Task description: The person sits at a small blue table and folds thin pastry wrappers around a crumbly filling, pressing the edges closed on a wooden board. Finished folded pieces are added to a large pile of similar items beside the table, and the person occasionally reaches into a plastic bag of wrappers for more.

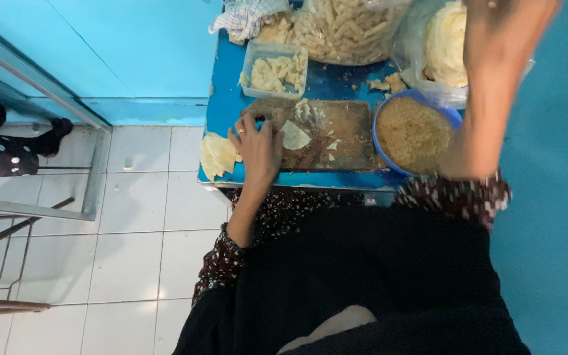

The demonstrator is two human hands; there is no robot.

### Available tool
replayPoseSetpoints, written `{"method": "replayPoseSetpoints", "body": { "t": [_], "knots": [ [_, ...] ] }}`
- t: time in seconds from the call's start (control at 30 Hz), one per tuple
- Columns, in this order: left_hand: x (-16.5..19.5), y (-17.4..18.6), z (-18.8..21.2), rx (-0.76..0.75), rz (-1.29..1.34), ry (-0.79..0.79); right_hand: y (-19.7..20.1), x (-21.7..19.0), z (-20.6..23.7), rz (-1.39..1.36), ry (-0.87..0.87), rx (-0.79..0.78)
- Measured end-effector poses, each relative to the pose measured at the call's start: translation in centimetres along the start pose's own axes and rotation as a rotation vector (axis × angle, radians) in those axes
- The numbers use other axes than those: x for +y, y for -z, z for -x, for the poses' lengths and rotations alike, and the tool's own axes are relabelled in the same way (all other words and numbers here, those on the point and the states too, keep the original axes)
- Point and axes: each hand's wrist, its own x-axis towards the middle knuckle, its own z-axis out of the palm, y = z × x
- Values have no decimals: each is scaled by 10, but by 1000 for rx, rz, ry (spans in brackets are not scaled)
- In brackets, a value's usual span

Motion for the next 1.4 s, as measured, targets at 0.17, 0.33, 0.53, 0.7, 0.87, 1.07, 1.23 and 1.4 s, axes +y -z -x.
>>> {"method": "replayPoseSetpoints", "body": {
  "t": [0.17, 0.33, 0.53, 0.7, 0.87, 1.07, 1.23, 1.4],
  "knots": [
    [-2, -7, -4, -10, 21, -39, 46, -14, 98, 139, 135, -816],
    [-6, 3, -3, -8, 126, 42, 53, 20, 157, 474, -15, -1156],
    [-1, 16, 7, 43, 44, -34, 48, 27, 170, 645, 53, -1109],
    [4, 9, 9, 22, 52, -4, 37, 2, 151, 82, -172, -723],
    [4, 4, 9, 52, 65, -9, -53, -46, 176, -156, -345, -707],
    [0, 3, 7, 55, 78, -30, -117, -80, 218, -77, 179, -617],
    [-1, 4, 5, -14, 118, -14, -87, -71, 199, 59, -51, -712],
    [4, 7, 3, -15, 251, 5, -82, -69, 195, 174, -64, -742]
  ]
}}
